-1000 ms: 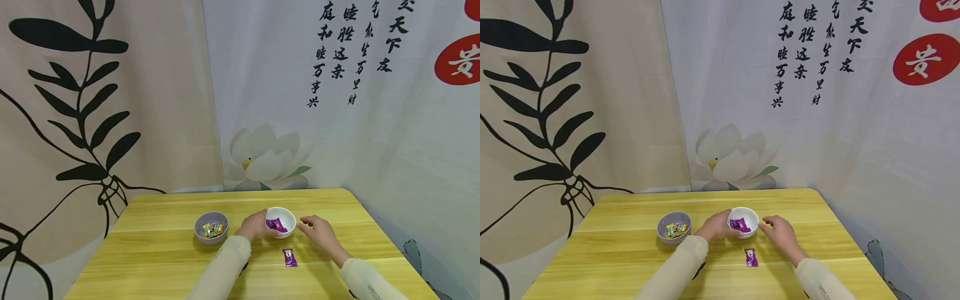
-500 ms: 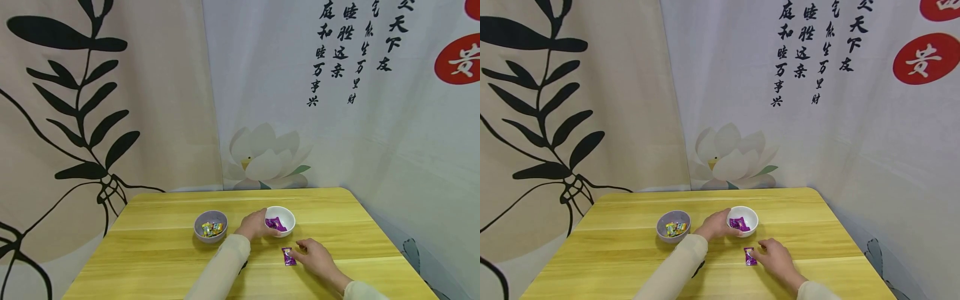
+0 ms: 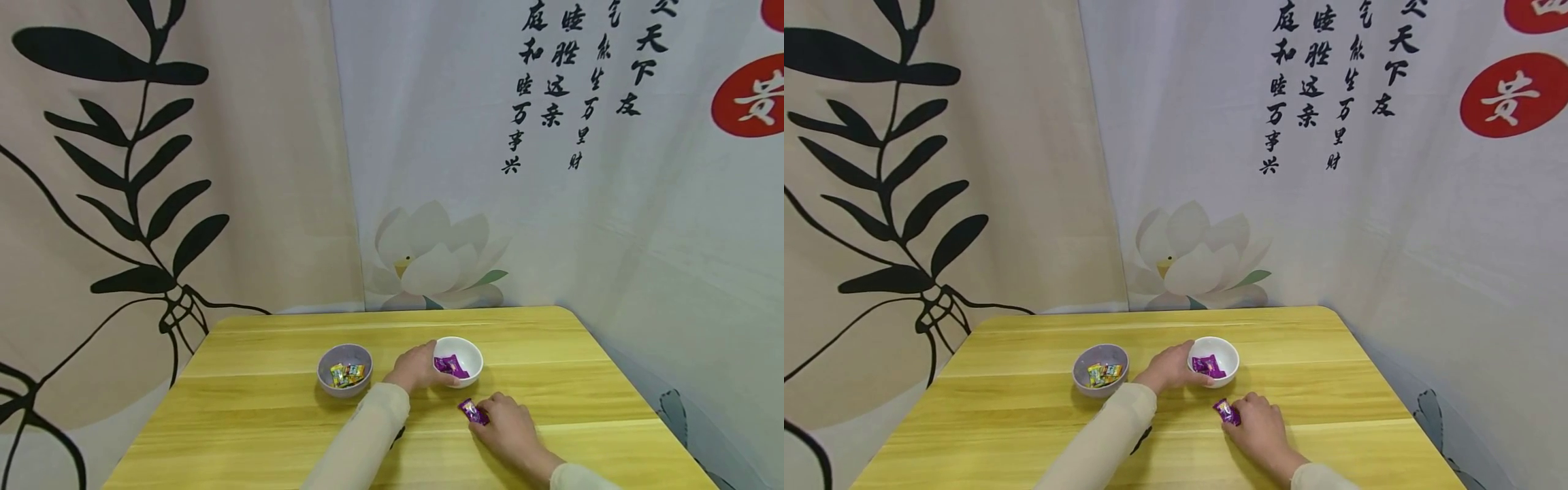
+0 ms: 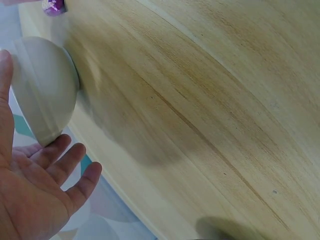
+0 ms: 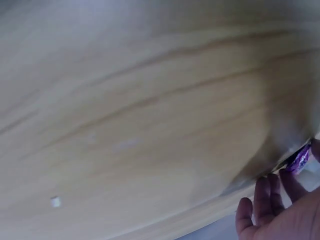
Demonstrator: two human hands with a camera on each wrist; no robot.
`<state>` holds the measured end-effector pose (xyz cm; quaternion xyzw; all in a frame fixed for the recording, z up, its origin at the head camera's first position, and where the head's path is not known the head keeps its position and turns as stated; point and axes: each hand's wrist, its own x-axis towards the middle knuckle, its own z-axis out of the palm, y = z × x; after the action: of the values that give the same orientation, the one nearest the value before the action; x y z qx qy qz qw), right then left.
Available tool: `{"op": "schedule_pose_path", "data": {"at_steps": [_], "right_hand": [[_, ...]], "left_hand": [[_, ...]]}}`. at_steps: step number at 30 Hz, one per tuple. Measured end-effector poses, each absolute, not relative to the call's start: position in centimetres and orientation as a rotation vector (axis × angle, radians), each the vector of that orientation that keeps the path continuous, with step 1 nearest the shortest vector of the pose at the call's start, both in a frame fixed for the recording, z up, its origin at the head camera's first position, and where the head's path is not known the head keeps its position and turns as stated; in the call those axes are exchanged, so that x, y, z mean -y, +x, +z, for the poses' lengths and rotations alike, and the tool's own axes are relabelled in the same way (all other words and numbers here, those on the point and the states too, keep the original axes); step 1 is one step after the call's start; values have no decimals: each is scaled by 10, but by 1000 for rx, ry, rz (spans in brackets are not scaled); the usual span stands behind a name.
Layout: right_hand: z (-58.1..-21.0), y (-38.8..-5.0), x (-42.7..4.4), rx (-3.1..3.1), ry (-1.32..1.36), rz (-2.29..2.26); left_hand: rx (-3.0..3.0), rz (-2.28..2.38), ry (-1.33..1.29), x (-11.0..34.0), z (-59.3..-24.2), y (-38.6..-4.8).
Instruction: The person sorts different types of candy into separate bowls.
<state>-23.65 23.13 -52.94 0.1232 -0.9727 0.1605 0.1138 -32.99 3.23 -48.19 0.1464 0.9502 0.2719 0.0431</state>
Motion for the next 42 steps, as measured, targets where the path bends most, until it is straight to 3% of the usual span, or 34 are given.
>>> {"op": "schedule_pose_path", "data": {"at_steps": [33,42], "right_hand": [[-523,-247,-246,2785,384,587],[-497,-246,-249,2741,314,748]], "left_hand": [[-2888,843,413,-33,-482,-329],[-2887,860,441,-33,-482,-330]]}}
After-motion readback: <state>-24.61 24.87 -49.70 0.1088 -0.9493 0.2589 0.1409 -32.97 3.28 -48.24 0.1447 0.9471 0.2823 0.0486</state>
